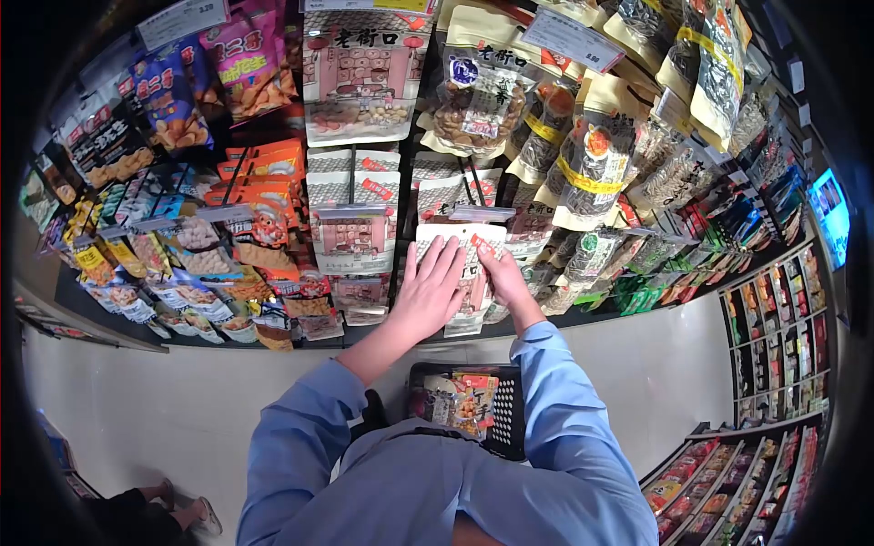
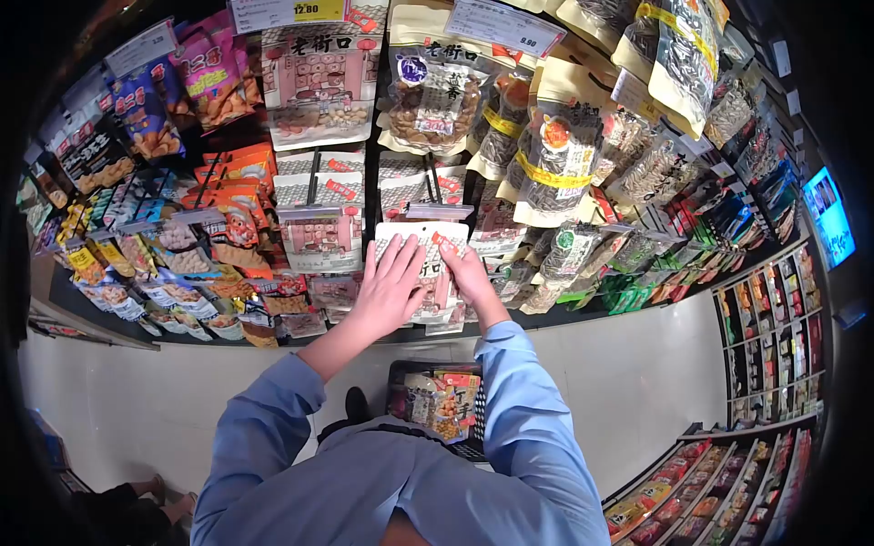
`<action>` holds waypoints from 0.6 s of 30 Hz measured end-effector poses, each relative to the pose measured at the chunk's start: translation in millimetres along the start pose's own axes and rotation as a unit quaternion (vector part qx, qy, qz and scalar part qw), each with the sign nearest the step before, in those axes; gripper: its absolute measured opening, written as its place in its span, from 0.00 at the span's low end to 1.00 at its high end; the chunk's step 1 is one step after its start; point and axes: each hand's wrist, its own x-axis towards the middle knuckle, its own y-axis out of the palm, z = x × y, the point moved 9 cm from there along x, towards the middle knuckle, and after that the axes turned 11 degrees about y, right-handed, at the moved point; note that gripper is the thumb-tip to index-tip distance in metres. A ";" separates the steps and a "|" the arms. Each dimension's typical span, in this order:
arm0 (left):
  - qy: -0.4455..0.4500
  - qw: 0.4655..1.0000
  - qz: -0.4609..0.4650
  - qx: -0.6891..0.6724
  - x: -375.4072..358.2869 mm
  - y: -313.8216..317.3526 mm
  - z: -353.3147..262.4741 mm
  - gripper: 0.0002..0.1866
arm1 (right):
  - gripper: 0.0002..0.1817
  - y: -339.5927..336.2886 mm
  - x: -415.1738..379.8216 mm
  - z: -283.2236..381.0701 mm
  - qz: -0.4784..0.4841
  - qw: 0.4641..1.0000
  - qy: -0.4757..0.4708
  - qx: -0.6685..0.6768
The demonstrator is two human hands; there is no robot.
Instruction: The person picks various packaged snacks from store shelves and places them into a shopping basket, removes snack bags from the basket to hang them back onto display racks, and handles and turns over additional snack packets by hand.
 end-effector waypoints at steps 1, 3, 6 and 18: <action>0.002 1.000 -0.012 0.008 10.1 2.5 6.0 0.38 | 0.15 -1.4 4.0 12.9 -0.006 1.000 -0.022 0.008; 0.002 0.999 -0.035 0.025 24.4 5.5 14.0 0.38 | 0.15 -0.1 9.4 32.6 0.002 0.999 -0.048 0.013; -0.010 0.999 -0.029 0.038 35.6 12.2 23.6 0.37 | 0.13 -4.2 16.0 44.4 -0.001 0.999 -0.049 -0.004; 0.002 0.998 -0.011 0.057 52.8 40.8 45.2 0.36 | 0.13 -18.2 32.2 49.9 -0.050 0.992 -0.047 -0.103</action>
